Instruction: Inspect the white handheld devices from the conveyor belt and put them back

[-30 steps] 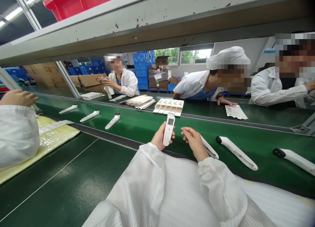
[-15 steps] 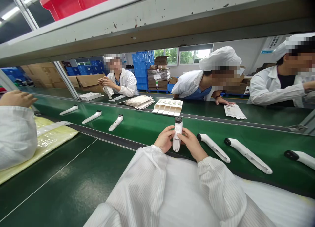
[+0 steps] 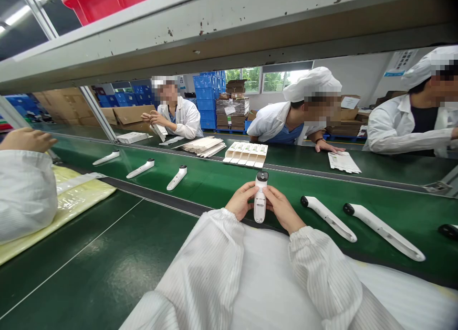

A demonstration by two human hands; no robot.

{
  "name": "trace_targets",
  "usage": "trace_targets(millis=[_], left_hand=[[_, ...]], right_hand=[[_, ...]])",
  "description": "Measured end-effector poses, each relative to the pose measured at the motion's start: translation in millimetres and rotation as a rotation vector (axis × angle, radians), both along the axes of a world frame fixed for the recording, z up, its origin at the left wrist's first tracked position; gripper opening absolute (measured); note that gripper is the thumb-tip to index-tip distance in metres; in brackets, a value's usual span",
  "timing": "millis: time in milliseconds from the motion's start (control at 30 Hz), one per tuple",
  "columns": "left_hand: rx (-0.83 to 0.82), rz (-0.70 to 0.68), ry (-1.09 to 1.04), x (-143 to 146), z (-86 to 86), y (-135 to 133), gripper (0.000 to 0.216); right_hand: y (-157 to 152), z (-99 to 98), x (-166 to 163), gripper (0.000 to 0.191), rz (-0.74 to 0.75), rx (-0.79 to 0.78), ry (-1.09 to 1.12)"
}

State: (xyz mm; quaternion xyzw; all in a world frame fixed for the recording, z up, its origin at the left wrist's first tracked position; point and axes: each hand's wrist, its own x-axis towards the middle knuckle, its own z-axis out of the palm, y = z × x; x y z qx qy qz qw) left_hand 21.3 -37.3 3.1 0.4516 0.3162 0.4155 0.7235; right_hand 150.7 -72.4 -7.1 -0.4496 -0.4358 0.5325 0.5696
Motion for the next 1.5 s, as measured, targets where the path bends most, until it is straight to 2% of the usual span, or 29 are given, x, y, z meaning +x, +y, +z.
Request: trace_targets(millis=[133,233,300,367,433,533,600,633,700,767,833,900,1167,1500], left_hand=[[0.006,0.040,0.061,1.0,-0.5,-0.1,0.035],[-0.001,0.100,0.175,1.9,-3.3,2.2,0.033],[-0.020,0.173,0.263,1.7,-5.3,4.8,0.031],[-0.040,0.221,0.309,0.6,-6.6,7.4,0.027],[-0.045,0.217,0.313,-0.9,-7.0,9.0,0.023],[-0.039,0.197,0.308,-2.2,-6.8,9.5,0.019],[-0.031,0.192,0.309,-2.2,-7.1,9.5,0.019],[-0.027,0.192,0.312,-2.1,-7.4,9.6,0.018],[-0.010,0.194,0.309,-1.9,-8.2,10.3,0.017],[0.017,0.197,0.295,-2.3,-8.9,11.3,0.013],[0.048,0.195,0.309,-3.2,-9.5,12.3,0.012],[0.087,0.182,0.359,-4.2,-10.5,13.1,0.012],[0.304,0.072,0.566,-2.7,-19.2,15.2,0.009],[0.325,0.020,0.598,-4.5,-21.3,14.1,0.012]], right_hand=[[-1.3,1.3,-1.6,0.044,0.048,-0.036,-0.031],[0.1,-0.7,0.4,0.035,0.056,-0.067,-0.158],[2.5,-5.0,4.3,0.030,-0.029,-0.132,-0.402],[5.2,-10.8,9.4,0.028,-0.133,-0.173,-0.746],[6.7,-15.7,13.7,0.032,-0.204,-0.140,-1.033],[4.9,-16.1,14.9,0.039,-0.326,-0.004,-1.211],[1.3,-11.7,11.0,0.038,-0.376,0.143,-1.215],[-1.0,-8.9,7.5,0.035,-0.354,0.228,-1.180],[-6.2,-4.0,-2.1,0.027,-0.207,0.337,-1.047],[-11.4,-2.1,-13.9,0.023,0.016,0.320,-0.906],[-15.5,-3.0,-25.4,0.024,0.198,0.270,-0.874],[-17.6,-5.1,-33.5,0.020,0.263,0.254,-0.917],[-15.7,-4.9,-35.4,0.021,0.252,0.153,-0.972],[-13.7,-9.9,-34.7,0.020,0.262,0.153,-0.929]])
